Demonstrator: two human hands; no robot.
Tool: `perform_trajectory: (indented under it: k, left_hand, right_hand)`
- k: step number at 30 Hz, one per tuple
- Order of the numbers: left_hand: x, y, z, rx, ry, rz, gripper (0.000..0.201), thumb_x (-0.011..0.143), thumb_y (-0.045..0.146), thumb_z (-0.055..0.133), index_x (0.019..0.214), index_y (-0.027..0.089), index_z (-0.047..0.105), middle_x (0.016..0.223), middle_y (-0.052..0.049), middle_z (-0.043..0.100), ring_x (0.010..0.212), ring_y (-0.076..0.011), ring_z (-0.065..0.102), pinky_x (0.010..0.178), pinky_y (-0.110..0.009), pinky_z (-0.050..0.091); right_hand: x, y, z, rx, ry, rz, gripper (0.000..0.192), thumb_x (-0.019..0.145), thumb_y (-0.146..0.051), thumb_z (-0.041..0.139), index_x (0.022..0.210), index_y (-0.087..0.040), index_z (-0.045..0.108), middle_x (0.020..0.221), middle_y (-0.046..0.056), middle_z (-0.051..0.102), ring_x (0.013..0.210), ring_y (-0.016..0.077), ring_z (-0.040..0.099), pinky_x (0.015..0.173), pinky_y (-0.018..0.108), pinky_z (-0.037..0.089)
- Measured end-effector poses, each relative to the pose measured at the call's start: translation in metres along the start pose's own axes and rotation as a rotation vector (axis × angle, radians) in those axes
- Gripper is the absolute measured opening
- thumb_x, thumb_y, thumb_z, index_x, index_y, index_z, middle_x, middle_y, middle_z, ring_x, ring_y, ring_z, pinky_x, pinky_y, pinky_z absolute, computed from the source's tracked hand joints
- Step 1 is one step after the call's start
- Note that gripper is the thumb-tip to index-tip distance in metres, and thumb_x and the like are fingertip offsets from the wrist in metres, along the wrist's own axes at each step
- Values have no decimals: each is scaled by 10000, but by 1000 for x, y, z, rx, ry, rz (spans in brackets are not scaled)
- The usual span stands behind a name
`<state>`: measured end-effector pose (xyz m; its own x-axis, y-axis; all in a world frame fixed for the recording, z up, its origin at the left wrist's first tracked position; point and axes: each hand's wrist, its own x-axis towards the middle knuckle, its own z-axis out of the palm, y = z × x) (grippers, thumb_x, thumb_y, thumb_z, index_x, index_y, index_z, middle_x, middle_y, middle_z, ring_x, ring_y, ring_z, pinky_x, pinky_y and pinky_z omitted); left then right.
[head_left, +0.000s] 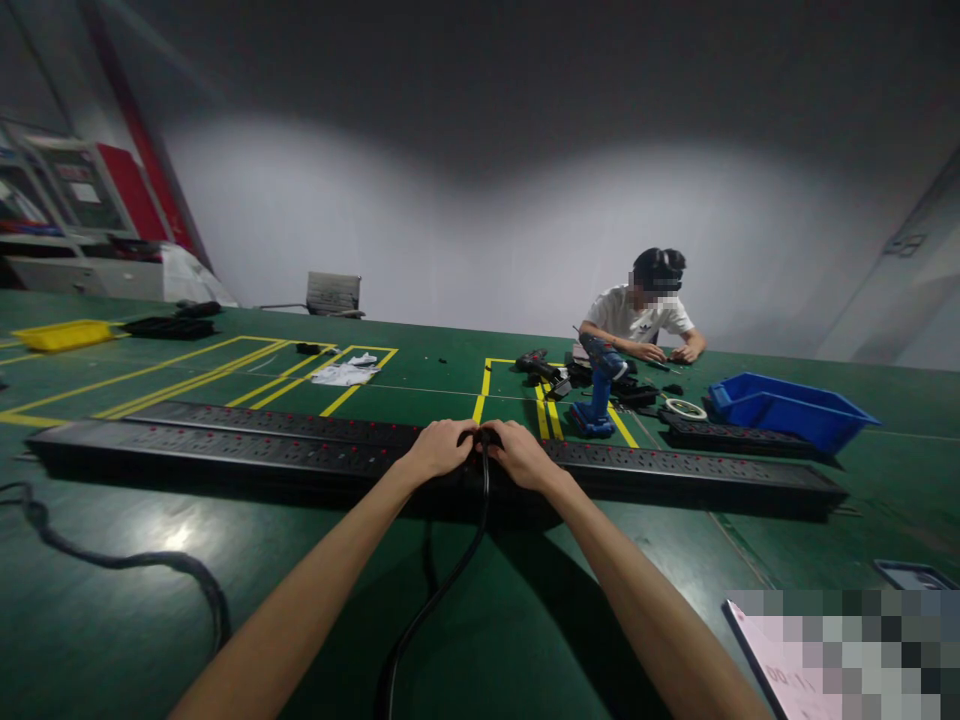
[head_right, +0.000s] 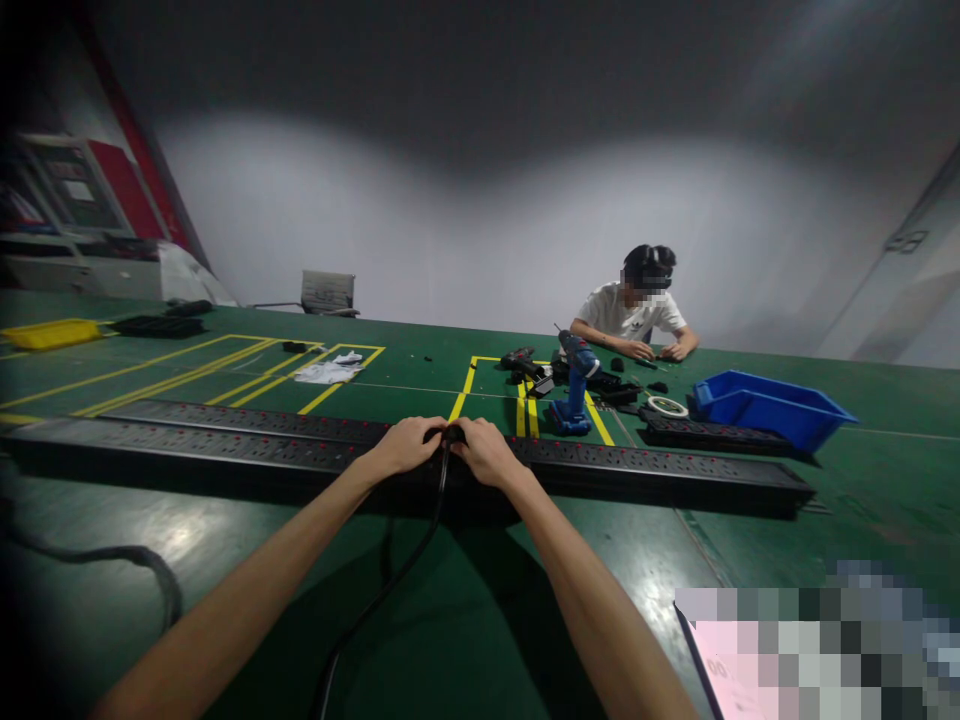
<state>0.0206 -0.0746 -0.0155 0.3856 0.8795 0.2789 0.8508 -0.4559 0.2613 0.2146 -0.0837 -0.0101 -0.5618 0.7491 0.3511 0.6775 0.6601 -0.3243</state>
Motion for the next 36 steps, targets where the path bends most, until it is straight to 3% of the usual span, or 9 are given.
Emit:
perform_trajectory:
  k: [21,36]
  left_hand:
    - [0,0,-3,-50,9,12,297,871,258,462,1098,261,652,1075,-20,705,1007,-211,641,899,-307,461]
    - [0,-1,-2,-29,-2,24,297,884,280,447,1099,264,651,1074,-24,702,1013,-212,637,881,-302,454]
  right_hand:
    - [2,2,1,55,23,77,354,831,-193,616,1181,-201,566,1043,77,627,940,193,564,833,291,389]
    - [2,9,2,64,50,43,347,808,-185,626,1152,-215,592,1004,61,634,924,186,564,805,273,391]
